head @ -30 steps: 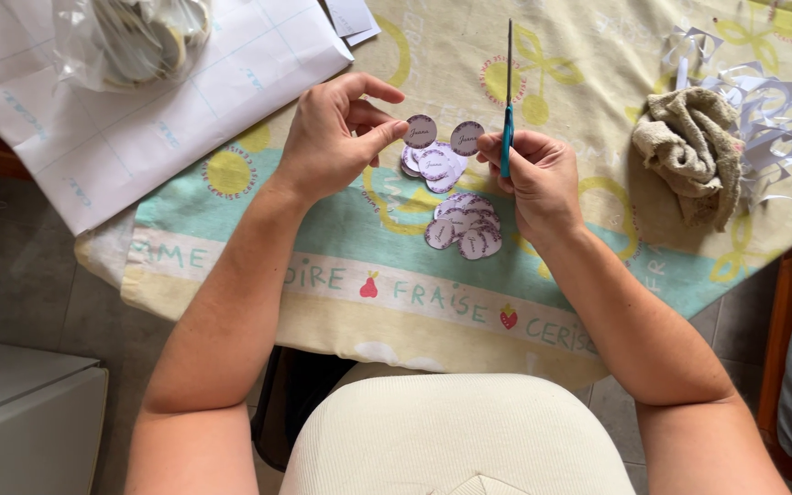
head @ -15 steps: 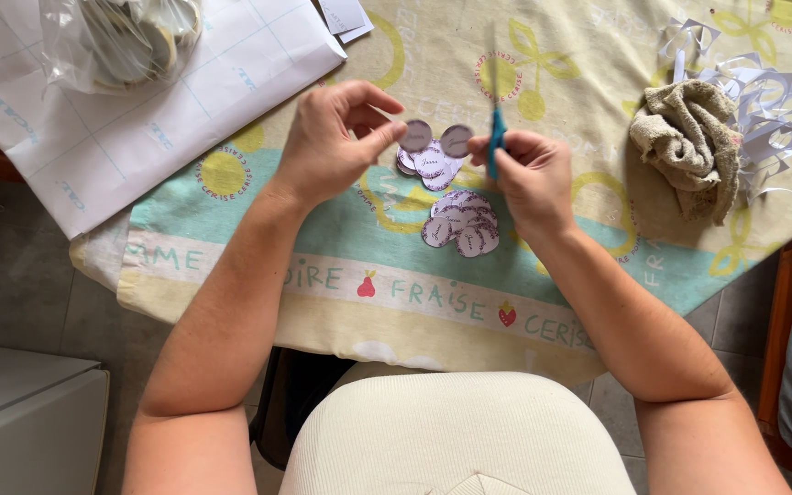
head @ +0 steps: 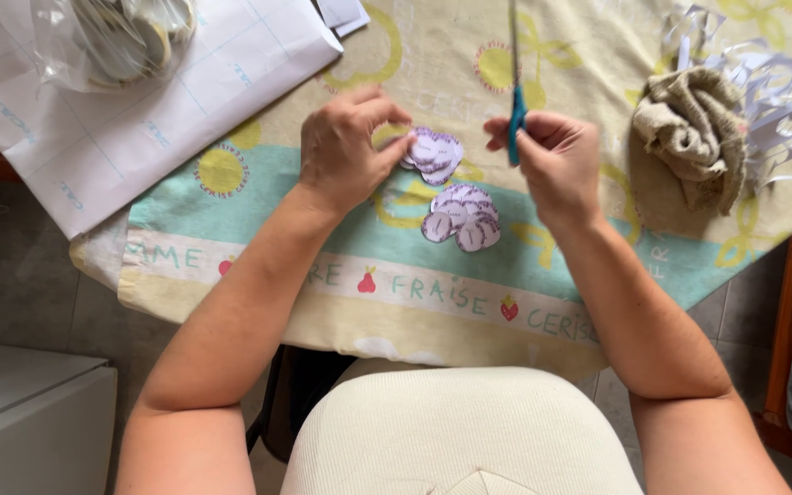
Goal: Trimming the edges of small circular paper labels using scissors
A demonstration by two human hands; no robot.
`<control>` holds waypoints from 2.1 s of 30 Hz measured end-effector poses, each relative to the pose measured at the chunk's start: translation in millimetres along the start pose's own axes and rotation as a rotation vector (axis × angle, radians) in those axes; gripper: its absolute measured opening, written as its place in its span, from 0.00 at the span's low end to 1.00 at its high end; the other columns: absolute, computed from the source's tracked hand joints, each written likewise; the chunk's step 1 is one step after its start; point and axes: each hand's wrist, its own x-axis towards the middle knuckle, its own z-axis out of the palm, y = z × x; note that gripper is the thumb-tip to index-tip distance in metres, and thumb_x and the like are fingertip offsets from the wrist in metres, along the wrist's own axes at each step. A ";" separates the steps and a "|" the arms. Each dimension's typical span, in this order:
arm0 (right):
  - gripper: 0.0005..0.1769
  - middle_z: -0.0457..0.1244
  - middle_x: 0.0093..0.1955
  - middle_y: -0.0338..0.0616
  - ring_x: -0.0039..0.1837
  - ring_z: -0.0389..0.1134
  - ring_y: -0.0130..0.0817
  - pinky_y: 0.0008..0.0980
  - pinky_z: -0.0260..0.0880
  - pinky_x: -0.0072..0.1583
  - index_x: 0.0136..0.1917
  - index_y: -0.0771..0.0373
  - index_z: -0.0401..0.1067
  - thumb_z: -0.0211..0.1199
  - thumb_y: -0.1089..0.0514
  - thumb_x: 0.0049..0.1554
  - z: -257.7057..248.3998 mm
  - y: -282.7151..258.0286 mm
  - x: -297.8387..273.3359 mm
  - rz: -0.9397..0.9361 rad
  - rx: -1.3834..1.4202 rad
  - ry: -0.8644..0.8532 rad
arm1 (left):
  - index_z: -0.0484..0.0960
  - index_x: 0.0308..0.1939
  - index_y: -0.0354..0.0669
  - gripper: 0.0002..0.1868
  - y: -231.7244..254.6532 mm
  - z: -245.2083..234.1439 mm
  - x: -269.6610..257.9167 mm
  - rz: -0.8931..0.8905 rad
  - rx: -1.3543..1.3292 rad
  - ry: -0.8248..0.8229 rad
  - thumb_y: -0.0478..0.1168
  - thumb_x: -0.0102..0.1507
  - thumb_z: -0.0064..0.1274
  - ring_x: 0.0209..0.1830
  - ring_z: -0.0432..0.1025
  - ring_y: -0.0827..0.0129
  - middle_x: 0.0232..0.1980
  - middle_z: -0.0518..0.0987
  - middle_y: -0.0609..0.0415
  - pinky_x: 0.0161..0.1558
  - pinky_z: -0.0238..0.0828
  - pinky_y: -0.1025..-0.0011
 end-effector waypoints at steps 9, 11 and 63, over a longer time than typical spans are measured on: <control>0.08 0.68 0.34 0.48 0.30 0.54 0.14 0.12 0.51 0.32 0.43 0.67 0.79 0.74 0.61 0.60 -18.9 7.8 7.7 0.013 0.074 0.018 | 0.86 0.40 0.49 0.22 48.7 -6.1 -8.8 0.305 -0.174 -0.469 0.40 0.44 0.77 0.40 0.72 0.54 0.38 0.75 0.53 0.45 0.72 0.57; 0.07 0.68 0.34 0.48 0.29 0.54 0.14 0.12 0.51 0.32 0.43 0.66 0.79 0.75 0.61 0.60 -19.8 12.2 8.4 0.011 0.068 0.004 | 0.87 0.38 0.53 0.20 43.1 -1.5 -9.8 0.307 -0.147 -0.489 0.43 0.44 0.77 0.41 0.71 0.57 0.38 0.73 0.56 0.45 0.71 0.59; 0.09 0.59 0.29 0.51 0.29 0.57 0.28 0.22 0.59 0.32 0.34 0.74 0.73 0.73 0.71 0.49 -17.9 -21.1 -51.7 -0.042 0.555 -0.172 | 0.89 0.34 0.41 0.04 153.7 -13.8 -1.0 -0.459 -0.985 0.100 0.36 0.59 0.69 0.48 0.81 0.68 0.46 0.87 0.47 0.52 0.79 0.72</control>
